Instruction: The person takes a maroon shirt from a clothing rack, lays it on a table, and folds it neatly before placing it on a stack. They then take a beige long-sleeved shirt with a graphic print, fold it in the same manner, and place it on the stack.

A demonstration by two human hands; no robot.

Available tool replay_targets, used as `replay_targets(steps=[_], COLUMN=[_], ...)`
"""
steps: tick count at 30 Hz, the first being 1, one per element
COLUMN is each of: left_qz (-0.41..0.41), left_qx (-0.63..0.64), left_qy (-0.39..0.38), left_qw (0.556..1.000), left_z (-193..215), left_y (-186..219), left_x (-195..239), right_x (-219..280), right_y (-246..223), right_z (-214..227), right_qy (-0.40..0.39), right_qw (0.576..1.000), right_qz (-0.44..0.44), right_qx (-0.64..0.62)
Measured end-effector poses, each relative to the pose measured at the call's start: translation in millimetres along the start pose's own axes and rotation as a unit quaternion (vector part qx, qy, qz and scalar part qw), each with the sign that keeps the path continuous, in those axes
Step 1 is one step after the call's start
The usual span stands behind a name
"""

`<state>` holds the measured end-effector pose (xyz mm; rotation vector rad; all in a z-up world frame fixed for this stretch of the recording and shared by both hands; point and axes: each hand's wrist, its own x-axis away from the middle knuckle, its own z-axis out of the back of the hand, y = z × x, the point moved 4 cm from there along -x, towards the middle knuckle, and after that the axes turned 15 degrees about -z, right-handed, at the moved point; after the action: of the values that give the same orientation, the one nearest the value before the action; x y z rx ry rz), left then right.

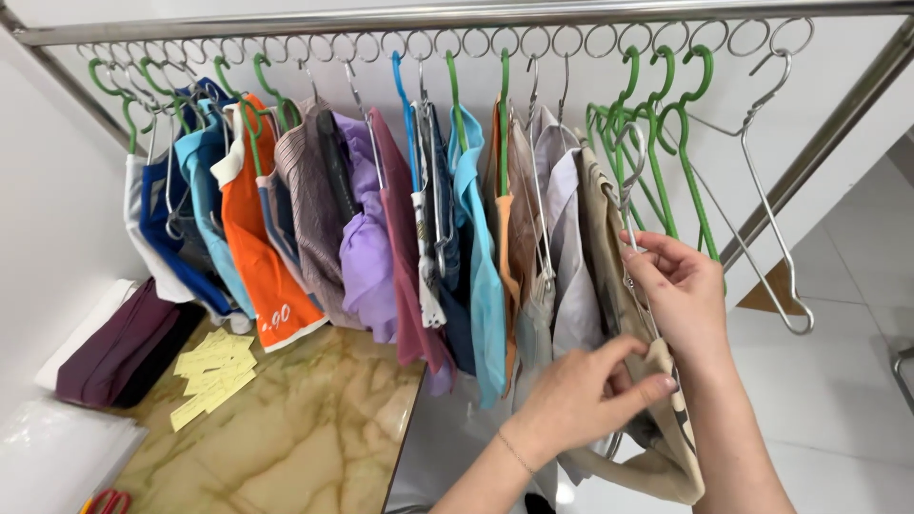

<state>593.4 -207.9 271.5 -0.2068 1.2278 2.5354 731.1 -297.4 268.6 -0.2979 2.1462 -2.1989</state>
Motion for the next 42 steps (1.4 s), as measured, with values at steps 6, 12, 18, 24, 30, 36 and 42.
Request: replay_targets(steps=[6,12,18,24,30,36,42], left_qz=[0.000,-0.105,-0.069,0.180,0.219,0.132,0.125], left_qx=[0.058,0.030,0.057,0.258,0.240,0.285,0.293], left_qy=[-0.040,-0.062,-0.148,0.028,0.137,0.159,0.168], left_qw=[0.998,0.992,0.985,0.949,0.936,0.936,0.933], left_z=[-19.0,-33.5,-35.3,-84.1,-70.0,-66.5,-23.7], left_y=[18.7,47.8,41.7,-114.1,-168.7,-156.0,-113.6], left_x=[43.0,83.6,85.0,33.1,-16.1,-61.4,-67.5], right_x=[32.4,23.4,-6.2,-0.3,6.3,-53.6,-128.4], right_y=[19.7,42.2,41.9,-10.5,-83.3,-102.5,-89.9], right_z=[3.4,-3.3,-10.8,1.4,34.8,12.6,-56.6], right_qy=[0.000,0.038,0.017,-0.058,-0.026,0.034,0.077], right_qw=[1.000,0.987,0.947,0.884,0.822,0.891,0.930], right_qz=[0.005,-0.030,-0.131,-0.146,-0.140,-0.005,0.093], right_qx=[0.029,0.153,0.294,0.440,0.552,0.452,0.347])
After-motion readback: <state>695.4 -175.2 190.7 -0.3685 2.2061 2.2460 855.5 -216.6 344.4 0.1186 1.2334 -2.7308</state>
